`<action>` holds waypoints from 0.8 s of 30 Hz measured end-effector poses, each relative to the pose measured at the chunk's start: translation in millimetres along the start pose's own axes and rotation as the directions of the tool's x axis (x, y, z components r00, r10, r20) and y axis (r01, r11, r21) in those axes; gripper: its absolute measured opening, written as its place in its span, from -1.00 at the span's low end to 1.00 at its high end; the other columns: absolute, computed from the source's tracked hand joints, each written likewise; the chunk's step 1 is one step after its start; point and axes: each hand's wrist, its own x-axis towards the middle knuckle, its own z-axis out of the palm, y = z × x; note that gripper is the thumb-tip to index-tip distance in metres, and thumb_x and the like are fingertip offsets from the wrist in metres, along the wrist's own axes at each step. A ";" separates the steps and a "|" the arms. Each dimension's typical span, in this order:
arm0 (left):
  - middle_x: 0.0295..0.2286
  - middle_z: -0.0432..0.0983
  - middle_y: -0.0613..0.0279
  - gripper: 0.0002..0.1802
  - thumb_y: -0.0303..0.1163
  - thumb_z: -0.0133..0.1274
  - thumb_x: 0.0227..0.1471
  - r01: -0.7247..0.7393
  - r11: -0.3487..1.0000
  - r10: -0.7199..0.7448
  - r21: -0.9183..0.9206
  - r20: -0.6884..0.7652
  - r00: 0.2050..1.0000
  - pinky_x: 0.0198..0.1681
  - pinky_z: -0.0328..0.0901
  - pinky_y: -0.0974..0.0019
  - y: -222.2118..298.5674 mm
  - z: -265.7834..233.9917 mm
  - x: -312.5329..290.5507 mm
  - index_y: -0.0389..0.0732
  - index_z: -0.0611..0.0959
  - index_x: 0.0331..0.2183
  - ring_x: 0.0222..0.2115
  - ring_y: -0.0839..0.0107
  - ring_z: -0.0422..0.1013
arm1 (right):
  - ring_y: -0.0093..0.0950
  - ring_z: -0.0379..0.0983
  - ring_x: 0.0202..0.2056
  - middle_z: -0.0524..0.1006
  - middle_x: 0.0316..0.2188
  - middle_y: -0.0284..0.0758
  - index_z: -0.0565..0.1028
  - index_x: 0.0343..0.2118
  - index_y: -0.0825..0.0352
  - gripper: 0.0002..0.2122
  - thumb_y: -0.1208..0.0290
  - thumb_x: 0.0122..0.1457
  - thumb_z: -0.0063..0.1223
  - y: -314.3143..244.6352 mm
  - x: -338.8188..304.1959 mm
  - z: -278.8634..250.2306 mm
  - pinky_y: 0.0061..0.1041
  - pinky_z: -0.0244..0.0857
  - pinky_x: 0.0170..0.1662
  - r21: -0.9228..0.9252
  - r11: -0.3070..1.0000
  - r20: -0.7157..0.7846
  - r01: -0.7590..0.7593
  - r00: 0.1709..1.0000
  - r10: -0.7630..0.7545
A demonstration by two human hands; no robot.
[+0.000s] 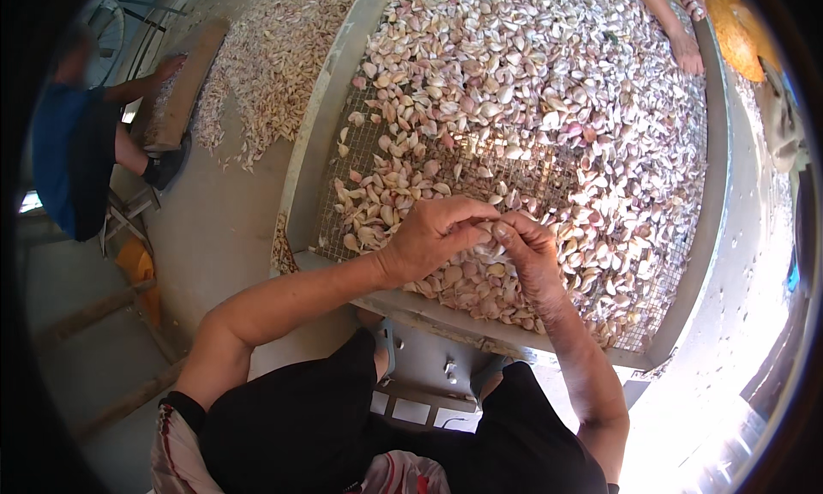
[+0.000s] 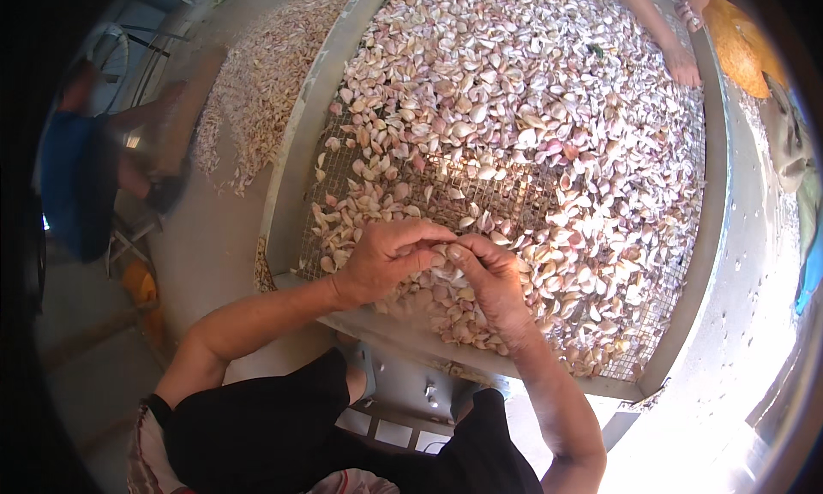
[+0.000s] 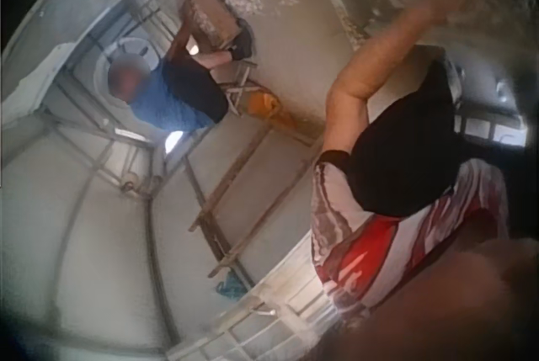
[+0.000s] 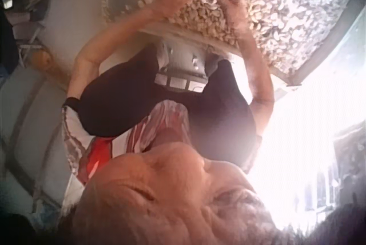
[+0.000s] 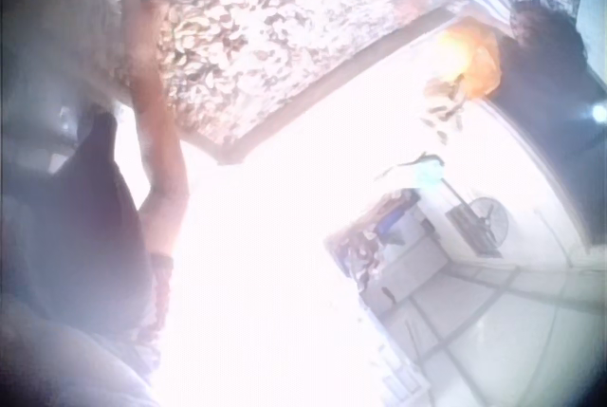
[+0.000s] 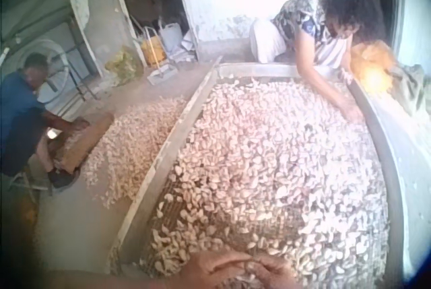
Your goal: The person picks up and peels individual garlic cloves from a large mesh tray filled with garlic, dropping the peeled cloves and skins back onto the tray or the floor.
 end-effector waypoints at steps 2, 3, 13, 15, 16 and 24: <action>-0.44 0.54 0.30 -0.78 -0.57 0.06 0.11 -0.047 0.997 0.047 0.067 0.001 0.999 -0.42 0.34 0.51 -1.5 2.6 -2.8 -0.31 0.56 -0.15 -0.47 0.60 0.45 | -0.70 0.35 -0.39 0.50 -0.45 -0.45 0.54 -0.32 0.39 -0.85 0.44 0.30 0.00 1.4 -4.4 2.8 -0.64 0.25 -0.27 -0.061 0.998 0.028 0.001 1.000 0.001; -0.44 0.54 0.29 -0.81 -0.57 0.05 0.12 0.037 0.999 -0.037 -0.011 0.027 0.999 -0.43 0.33 0.51 -1.9 2.4 -5.7 -0.31 0.56 -0.18 -0.48 0.61 0.44 | -0.69 0.34 -0.39 0.48 -0.47 -0.45 0.53 -0.36 0.39 -0.85 0.44 0.30 -0.01 2.0 -7.6 2.2 -0.64 0.24 -0.28 -0.140 0.990 0.046 0.015 0.999 -0.008; -0.39 0.57 0.30 -0.87 -0.50 0.03 0.12 0.011 0.917 0.037 0.399 -0.113 0.993 -0.35 0.33 0.48 -42.3 -57.4 -15.0 -0.29 0.60 -0.26 -0.41 0.58 0.45 | -0.36 0.50 -0.26 0.57 -0.29 -0.28 0.54 -0.25 0.33 -0.87 0.53 0.12 0.12 -6.8 -2.8 -24.4 -0.34 0.42 -0.21 -0.867 0.431 0.105 0.249 0.938 -0.329; -0.37 0.57 0.32 -0.85 -0.51 0.04 0.10 -0.184 0.759 0.320 0.625 -0.112 0.941 -0.32 0.32 0.50 -48.5 -64.8 -1.3 -0.28 0.61 -0.25 -0.38 0.61 0.43 | -0.28 0.47 -0.23 0.55 -0.25 -0.26 0.54 -0.25 0.32 -0.85 0.51 0.10 0.14 -10.2 21.5 -35.8 -0.33 0.40 -0.15 -0.928 0.115 0.257 0.355 0.830 -0.496; -0.37 0.56 0.32 -0.85 -0.51 0.05 0.10 -0.105 0.839 0.218 0.534 -0.153 0.964 -0.33 0.31 0.50 -48.5 -64.5 3.9 -0.28 0.61 -0.24 -0.39 0.62 0.42 | -0.27 0.45 -0.22 0.54 -0.24 -0.27 0.53 -0.24 0.31 -0.85 0.50 0.10 0.13 -11.4 34.0 -35.4 -0.34 0.39 -0.14 -0.922 0.122 0.271 0.367 0.838 -0.474; -0.40 0.50 0.36 -0.82 -0.52 0.04 0.13 0.243 0.967 -0.234 0.080 -0.104 0.967 -0.38 0.30 0.53 -55.3 -43.7 20.5 -0.33 0.59 -0.19 -0.45 0.65 0.36 | -0.38 0.44 -0.21 0.43 -0.35 -0.37 0.51 -0.22 0.20 -0.73 0.49 -0.05 0.11 15.8 98.3 -36.2 -0.38 0.39 -0.19 -0.891 -0.144 0.453 0.431 0.817 -0.356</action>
